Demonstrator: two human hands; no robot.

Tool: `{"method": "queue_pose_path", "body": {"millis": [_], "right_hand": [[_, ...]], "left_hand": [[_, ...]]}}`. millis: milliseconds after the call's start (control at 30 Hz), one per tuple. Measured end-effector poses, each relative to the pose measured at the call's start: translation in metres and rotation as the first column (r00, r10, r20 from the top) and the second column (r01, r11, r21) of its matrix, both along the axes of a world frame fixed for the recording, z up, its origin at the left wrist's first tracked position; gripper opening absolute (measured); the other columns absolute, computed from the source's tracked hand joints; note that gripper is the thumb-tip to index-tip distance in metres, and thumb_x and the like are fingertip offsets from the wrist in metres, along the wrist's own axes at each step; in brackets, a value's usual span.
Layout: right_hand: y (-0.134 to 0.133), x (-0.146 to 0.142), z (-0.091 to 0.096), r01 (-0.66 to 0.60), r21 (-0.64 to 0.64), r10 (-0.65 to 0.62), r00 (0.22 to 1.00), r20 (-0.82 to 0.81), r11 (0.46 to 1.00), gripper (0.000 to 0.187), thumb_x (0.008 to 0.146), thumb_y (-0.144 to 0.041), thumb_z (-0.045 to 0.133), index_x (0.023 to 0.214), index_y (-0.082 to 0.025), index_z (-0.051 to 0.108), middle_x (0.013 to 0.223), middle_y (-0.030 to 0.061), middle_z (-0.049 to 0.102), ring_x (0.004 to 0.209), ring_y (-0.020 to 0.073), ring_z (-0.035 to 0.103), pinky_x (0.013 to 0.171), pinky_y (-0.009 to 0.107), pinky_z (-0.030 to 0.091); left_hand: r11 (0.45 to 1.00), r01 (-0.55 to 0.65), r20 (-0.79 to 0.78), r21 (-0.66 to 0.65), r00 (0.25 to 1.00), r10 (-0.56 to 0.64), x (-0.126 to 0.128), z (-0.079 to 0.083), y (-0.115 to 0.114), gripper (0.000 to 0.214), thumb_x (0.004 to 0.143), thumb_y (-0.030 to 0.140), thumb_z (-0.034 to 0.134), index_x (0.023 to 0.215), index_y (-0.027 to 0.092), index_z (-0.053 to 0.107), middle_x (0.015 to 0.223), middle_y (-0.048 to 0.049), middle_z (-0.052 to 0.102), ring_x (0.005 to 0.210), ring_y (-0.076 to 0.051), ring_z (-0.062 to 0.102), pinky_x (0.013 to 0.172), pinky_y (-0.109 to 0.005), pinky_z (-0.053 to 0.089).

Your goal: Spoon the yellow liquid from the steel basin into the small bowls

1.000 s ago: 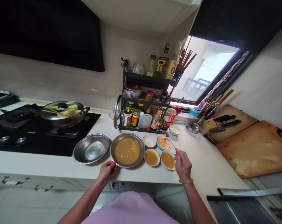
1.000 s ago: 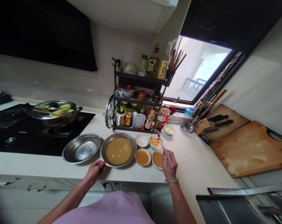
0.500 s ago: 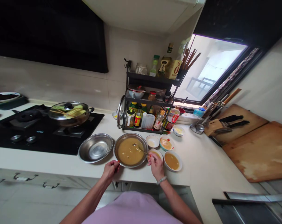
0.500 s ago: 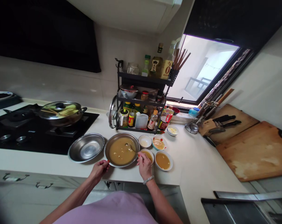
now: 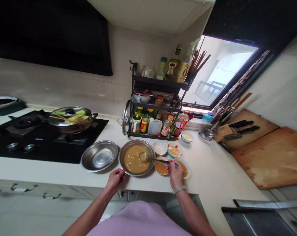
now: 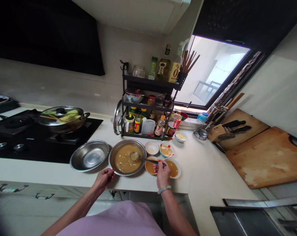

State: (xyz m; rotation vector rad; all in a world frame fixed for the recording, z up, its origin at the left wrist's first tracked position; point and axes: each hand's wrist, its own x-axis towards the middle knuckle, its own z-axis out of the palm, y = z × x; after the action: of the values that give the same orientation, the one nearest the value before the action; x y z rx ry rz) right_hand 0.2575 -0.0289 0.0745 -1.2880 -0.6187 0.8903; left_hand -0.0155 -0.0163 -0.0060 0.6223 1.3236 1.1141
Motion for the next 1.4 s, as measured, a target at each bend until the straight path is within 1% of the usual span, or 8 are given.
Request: {"method": "queue_pose_path", "body": {"millis": [167, 633, 733, 833, 967, 1100, 1233, 1400], "right_hand": [[-0.001, 0.007, 0.005, 0.017, 0.0, -0.017, 1.0, -0.022, 1.0, 0.024, 0.066, -0.038, 0.064, 0.078, -0.018, 0.059, 0.049, -0.002, 0.059, 0.041, 0.0129, 0.051, 0.035, 0.021, 0.037], [-0.003, 0.017, 0.006, 0.042, 0.019, -0.041, 0.998, -0.039, 0.999, 0.023, 0.065, -0.037, 0.065, 0.076, -0.017, 0.059, 0.046, -0.0028, 0.057, 0.041, 0.0133, 0.053, 0.035, 0.02, 0.037], [0.0, 0.034, 0.01, 0.085, 0.029, -0.083, 0.995, -0.046, 0.996, 0.024, 0.064, -0.036, 0.066, 0.076, -0.016, 0.06, 0.048, -0.0018, 0.06, 0.041, 0.0123, 0.054, 0.037, 0.02, 0.039], [0.004, 0.058, 0.015, 0.187, 0.042, -0.186, 0.982, -0.025, 0.981, 0.024, 0.063, -0.035, 0.067, 0.074, -0.015, 0.06, 0.05, 0.0002, 0.063, 0.04, 0.0113, 0.054, 0.037, 0.019, 0.04], [0.009, 0.095, 0.021, 0.354, 0.116, -0.36, 0.933, 0.028, 0.928, 0.025, 0.062, -0.035, 0.068, 0.073, -0.015, 0.058, 0.048, 0.0, 0.061, 0.041, 0.013, 0.057, 0.037, 0.02, 0.042], [0.011, 0.122, 0.023, 0.434, 0.146, -0.446, 0.892, 0.069, 0.889, 0.03, 0.063, -0.039, 0.067, 0.077, -0.014, 0.058, 0.048, -0.0024, 0.06, 0.04, 0.0121, 0.056, 0.038, 0.021, 0.044], [0.006, 0.13, 0.012, 0.387, 0.152, -0.415, 0.862, 0.29, 0.91, 0.035, 0.069, -0.043, 0.063, 0.087, -0.013, 0.063, 0.053, -0.0024, 0.061, 0.043, 0.012, 0.057, 0.046, 0.024, 0.049], [-0.009, 0.122, 0.005, 0.162, 0.203, -0.253, 0.758, 0.602, 0.966, 0.033, 0.076, -0.044, 0.056, 0.093, -0.017, 0.068, 0.074, 0.0027, 0.066, 0.053, 0.0138, 0.059, 0.054, 0.029, 0.052]], "left_hand": [[1.0, -0.013, 0.002, 0.004, 1.0, 0.013, 0.001, -0.003, 0.0, 0.036, 0.048, 0.044, 0.073, 0.048, 0.019, 0.048, 0.047, 0.0023, 0.052, 0.043, -0.008, 0.044, 0.045, -0.022, 0.034], [1.0, -0.007, 0.009, 0.001, 1.0, 0.007, 0.001, 0.006, -0.001, 0.04, 0.044, 0.046, 0.075, 0.048, 0.018, 0.047, 0.046, 0.0025, 0.053, 0.041, -0.008, 0.043, 0.044, -0.022, 0.033], [1.0, 0.001, -0.011, -0.002, 1.0, -0.001, 0.001, 0.006, -0.001, 0.04, 0.043, 0.047, 0.075, 0.049, 0.018, 0.049, 0.046, 0.002, 0.053, 0.042, -0.009, 0.044, 0.044, -0.023, 0.034], [1.0, -0.004, -0.022, -0.006, 1.0, 0.004, 0.0, 0.005, -0.001, 0.039, 0.043, 0.047, 0.075, 0.049, 0.018, 0.049, 0.047, 0.0019, 0.054, 0.043, -0.009, 0.045, 0.045, -0.023, 0.035], [1.0, -0.025, -0.009, -0.009, 1.0, 0.025, 0.0, 0.001, -0.001, 0.039, 0.044, 0.047, 0.074, 0.049, 0.019, 0.048, 0.047, 0.0023, 0.054, 0.043, -0.009, 0.045, 0.045, -0.023, 0.035], [1.0, -0.024, 0.002, -0.015, 1.0, 0.024, 0.0, -0.001, -0.001, 0.04, 0.044, 0.047, 0.076, 0.049, 0.018, 0.049, 0.046, 0.0026, 0.054, 0.043, -0.009, 0.045, 0.045, -0.023, 0.035], [1.0, -0.015, 0.018, -0.02, 1.0, 0.015, -0.001, 0.0, -0.001, 0.041, 0.043, 0.048, 0.077, 0.049, 0.017, 0.05, 0.047, 0.0021, 0.055, 0.043, -0.008, 0.045, 0.045, -0.022, 0.034], [1.0, -0.019, 0.022, -0.015, 1.0, 0.02, 0.0, 0.002, -0.002, 0.04, 0.043, 0.046, 0.077, 0.049, 0.018, 0.05, 0.046, 0.0025, 0.054, 0.043, -0.008, 0.045, 0.045, -0.022, 0.034]]}}
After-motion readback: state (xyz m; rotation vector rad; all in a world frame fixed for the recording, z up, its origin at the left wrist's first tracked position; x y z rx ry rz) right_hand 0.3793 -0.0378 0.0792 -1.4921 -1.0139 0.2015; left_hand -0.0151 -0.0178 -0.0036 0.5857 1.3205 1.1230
